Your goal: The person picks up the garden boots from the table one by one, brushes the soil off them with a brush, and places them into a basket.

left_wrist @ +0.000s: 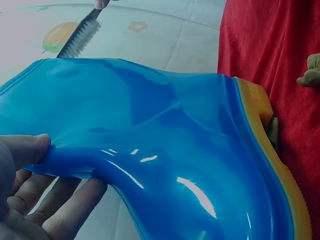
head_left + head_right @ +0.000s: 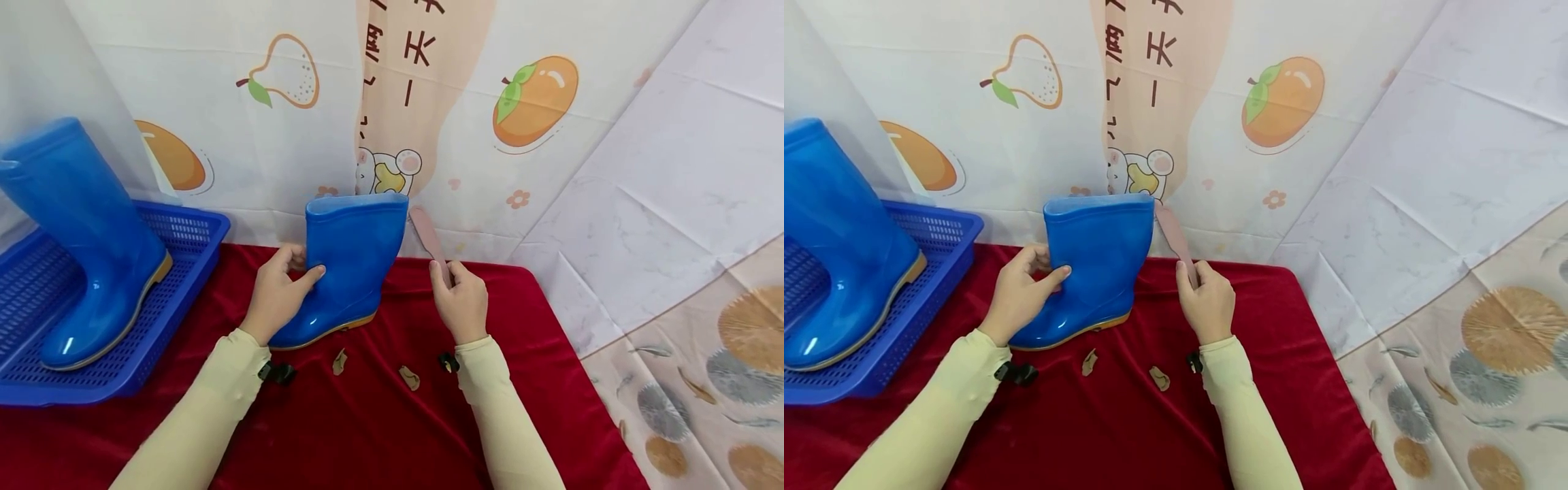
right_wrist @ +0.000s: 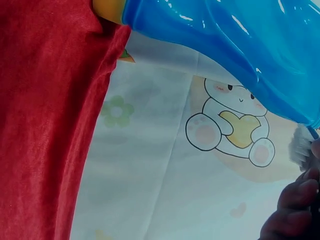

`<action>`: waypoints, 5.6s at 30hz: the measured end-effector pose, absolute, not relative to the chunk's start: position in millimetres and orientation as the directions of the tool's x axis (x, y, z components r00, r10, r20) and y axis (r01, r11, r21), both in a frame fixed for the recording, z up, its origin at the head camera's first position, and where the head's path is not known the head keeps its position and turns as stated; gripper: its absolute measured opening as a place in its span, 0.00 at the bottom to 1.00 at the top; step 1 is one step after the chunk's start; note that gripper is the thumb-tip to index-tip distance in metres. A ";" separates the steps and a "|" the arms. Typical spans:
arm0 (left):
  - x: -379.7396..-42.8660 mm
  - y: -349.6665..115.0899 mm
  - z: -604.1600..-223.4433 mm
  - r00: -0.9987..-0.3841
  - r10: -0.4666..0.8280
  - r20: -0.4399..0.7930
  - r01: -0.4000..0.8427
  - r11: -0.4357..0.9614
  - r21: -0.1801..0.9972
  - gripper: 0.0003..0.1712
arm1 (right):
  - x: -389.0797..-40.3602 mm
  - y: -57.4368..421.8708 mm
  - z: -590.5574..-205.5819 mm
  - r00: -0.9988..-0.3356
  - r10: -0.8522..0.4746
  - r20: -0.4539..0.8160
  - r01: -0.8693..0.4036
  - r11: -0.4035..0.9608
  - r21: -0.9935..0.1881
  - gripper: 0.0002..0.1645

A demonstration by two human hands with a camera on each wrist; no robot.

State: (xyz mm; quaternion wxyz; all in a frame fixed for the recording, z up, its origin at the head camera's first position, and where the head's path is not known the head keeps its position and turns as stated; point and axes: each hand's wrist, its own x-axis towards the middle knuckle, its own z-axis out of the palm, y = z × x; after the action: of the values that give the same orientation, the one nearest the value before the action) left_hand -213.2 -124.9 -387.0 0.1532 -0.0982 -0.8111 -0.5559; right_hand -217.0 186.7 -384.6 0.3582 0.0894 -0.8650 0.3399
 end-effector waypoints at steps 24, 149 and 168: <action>-205.3 -132.9 -371.1 -0.808 -0.281 0.518 0.429 0.322 0.844 0.18 | -216.6 193.3 -380.9 -0.778 0.110 0.618 -0.354 0.735 -0.578 0.22; -222.7 -157.4 -378.5 -0.923 0.059 0.381 0.332 0.625 0.707 0.30 | -223.1 194.0 -398.0 -0.869 0.069 0.490 -0.258 0.782 -0.567 0.23; -233.2 -155.4 -386.1 -0.970 0.097 0.224 0.225 0.710 0.667 0.32 | -224.5 237.7 -417.5 -0.903 0.009 0.430 -0.133 0.945 -0.300 0.23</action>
State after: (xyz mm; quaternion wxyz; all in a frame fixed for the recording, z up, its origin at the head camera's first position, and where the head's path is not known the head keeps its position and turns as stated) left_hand -233.2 -155.4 -386.1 0.0866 -0.0876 -0.9207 -0.3704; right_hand -224.5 237.7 -417.5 0.2183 0.0322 -0.9616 0.1633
